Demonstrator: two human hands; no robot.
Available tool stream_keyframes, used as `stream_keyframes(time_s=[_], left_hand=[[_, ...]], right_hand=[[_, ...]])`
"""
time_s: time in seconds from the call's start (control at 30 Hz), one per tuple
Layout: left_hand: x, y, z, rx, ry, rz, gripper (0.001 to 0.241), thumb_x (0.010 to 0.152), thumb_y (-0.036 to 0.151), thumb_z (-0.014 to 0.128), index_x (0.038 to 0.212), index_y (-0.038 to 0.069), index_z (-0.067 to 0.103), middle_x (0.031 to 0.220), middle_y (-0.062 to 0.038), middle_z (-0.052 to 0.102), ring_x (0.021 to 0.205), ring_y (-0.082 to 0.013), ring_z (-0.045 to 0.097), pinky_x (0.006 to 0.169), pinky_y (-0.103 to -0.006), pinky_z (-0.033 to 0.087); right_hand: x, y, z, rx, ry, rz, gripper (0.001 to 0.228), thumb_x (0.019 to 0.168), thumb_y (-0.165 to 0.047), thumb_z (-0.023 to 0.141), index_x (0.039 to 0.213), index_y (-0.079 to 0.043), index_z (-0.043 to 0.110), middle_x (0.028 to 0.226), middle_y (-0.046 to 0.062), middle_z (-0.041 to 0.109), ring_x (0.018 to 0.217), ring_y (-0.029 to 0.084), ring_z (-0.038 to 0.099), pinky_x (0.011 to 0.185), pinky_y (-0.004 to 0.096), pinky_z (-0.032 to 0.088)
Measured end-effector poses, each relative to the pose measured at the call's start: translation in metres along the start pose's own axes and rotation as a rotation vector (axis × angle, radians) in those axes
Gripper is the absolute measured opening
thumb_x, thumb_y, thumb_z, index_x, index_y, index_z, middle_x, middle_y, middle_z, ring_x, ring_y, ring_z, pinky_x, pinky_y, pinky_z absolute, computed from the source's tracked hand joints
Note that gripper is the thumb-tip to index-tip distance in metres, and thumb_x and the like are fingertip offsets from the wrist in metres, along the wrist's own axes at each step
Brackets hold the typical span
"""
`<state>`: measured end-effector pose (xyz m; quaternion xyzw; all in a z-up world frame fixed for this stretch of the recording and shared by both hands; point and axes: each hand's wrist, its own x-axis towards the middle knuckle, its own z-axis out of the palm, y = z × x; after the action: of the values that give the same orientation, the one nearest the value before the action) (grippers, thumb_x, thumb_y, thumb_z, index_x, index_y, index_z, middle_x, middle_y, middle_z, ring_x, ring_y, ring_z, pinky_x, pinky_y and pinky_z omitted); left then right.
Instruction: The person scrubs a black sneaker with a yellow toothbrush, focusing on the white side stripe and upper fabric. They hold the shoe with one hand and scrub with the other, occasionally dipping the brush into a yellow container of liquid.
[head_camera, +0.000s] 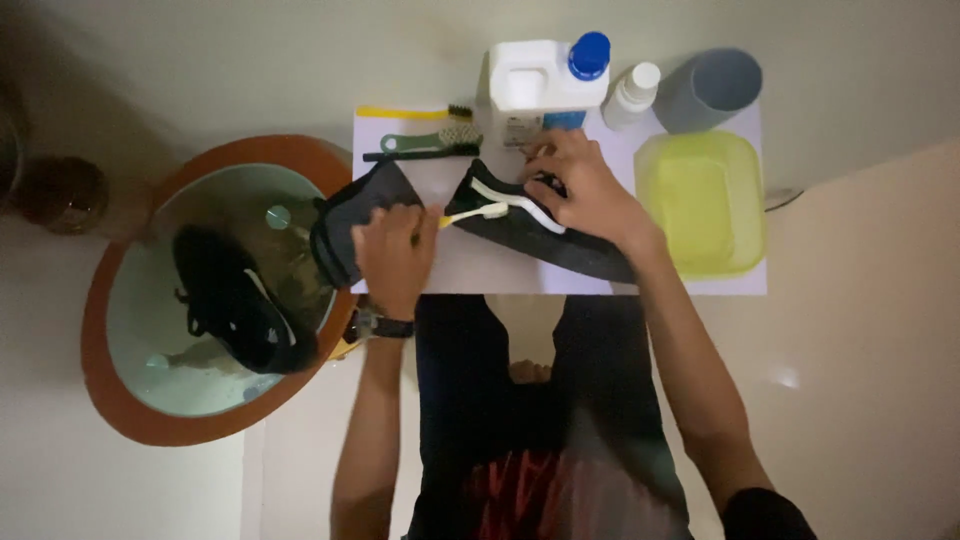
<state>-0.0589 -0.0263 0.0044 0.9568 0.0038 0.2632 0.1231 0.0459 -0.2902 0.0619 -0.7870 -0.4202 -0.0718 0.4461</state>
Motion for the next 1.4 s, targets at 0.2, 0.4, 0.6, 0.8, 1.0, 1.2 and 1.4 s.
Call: stream_keyframes(time_s=[0.2, 0.4, 0.6, 0.8, 1.0, 1.2, 1.4], left_hand=[[-0.034, 0.026, 0.014, -0.147, -0.062, -0.198, 0.04, 0.113, 0.04, 0.052, 0.083, 0.016, 0.064, 0.073, -0.006, 0.062, 0.074, -0.0305, 0.062, 0.069, -0.0436, 0.043], [-0.013, 0.052, -0.001, -0.222, -0.046, -0.124, 0.041, 0.114, 0.044, 0.048, 0.088, 0.016, 0.063, 0.074, -0.004, 0.058, 0.075, -0.0296, 0.062, 0.069, -0.0426, 0.044], [0.056, 0.175, -0.019, -0.575, -0.296, 0.243, 0.021, 0.109, 0.025, 0.052, 0.106, 0.01, 0.066, 0.086, -0.012, 0.065, 0.086, -0.0389, 0.067, 0.074, -0.0443, 0.051], [0.069, 0.218, 0.144, -0.254, -0.356, 0.606, 0.011, 0.096, 0.016, 0.066, 0.103, 0.015, 0.058, 0.092, -0.003, 0.05, 0.086, -0.031, 0.061, 0.069, -0.0423, 0.045], [0.075, 0.24, 0.109, -0.193, -0.501, 0.625, 0.03, 0.089, -0.001, 0.071, 0.113, 0.012, 0.059, 0.11, -0.011, 0.053, 0.101, -0.0367, 0.062, 0.078, -0.0464, 0.045], [0.079, 0.234, 0.117, -0.292, -0.432, 0.596, 0.012, 0.096, 0.008, 0.067, 0.099, 0.011, 0.055, 0.095, -0.005, 0.046, 0.087, -0.0355, 0.061, 0.068, -0.0441, 0.044], [0.077, 0.201, 0.101, -0.247, -0.479, 0.612, 0.009, 0.107, 0.023, 0.055, 0.105, 0.015, 0.061, 0.087, -0.005, 0.055, 0.082, -0.0331, 0.064, 0.065, -0.0442, 0.049]], right_hand=[[-0.079, -0.07, -0.034, -0.364, 0.038, 0.144, 0.039, 0.093, -0.027, 0.077, 0.125, -0.005, 0.069, 0.125, 0.019, 0.061, 0.116, 0.042, 0.058, 0.096, 0.051, 0.044], [-0.158, -0.071, -0.039, -0.65, 0.08, 0.029, 0.031, 0.096, -0.029, 0.074, 0.125, -0.019, 0.073, 0.128, 0.008, 0.058, 0.119, 0.034, 0.053, 0.093, 0.046, 0.044], [-0.184, -0.056, -0.012, -0.68, 0.283, 0.123, 0.029, 0.093, -0.025, 0.079, 0.122, -0.027, 0.077, 0.122, 0.005, 0.064, 0.117, 0.03, 0.056, 0.099, 0.047, 0.038], [-0.184, -0.067, -0.019, -0.643, 0.357, 0.23, 0.019, 0.093, -0.027, 0.08, 0.112, -0.027, 0.081, 0.12, 0.004, 0.067, 0.114, 0.027, 0.058, 0.097, 0.045, 0.036], [-0.184, -0.058, -0.02, -0.603, 0.358, 0.228, 0.018, 0.093, -0.024, 0.078, 0.11, -0.024, 0.079, 0.116, 0.005, 0.064, 0.115, 0.029, 0.057, 0.098, 0.047, 0.034], [-0.178, -0.065, -0.023, -0.553, 0.332, 0.273, 0.01, 0.092, -0.021, 0.079, 0.102, -0.02, 0.08, 0.115, 0.007, 0.064, 0.115, 0.031, 0.056, 0.097, 0.048, 0.033], [-0.183, -0.058, -0.022, -0.503, 0.341, 0.288, 0.02, 0.09, -0.022, 0.08, 0.11, -0.024, 0.08, 0.116, 0.005, 0.064, 0.117, 0.03, 0.056, 0.099, 0.046, 0.033]])
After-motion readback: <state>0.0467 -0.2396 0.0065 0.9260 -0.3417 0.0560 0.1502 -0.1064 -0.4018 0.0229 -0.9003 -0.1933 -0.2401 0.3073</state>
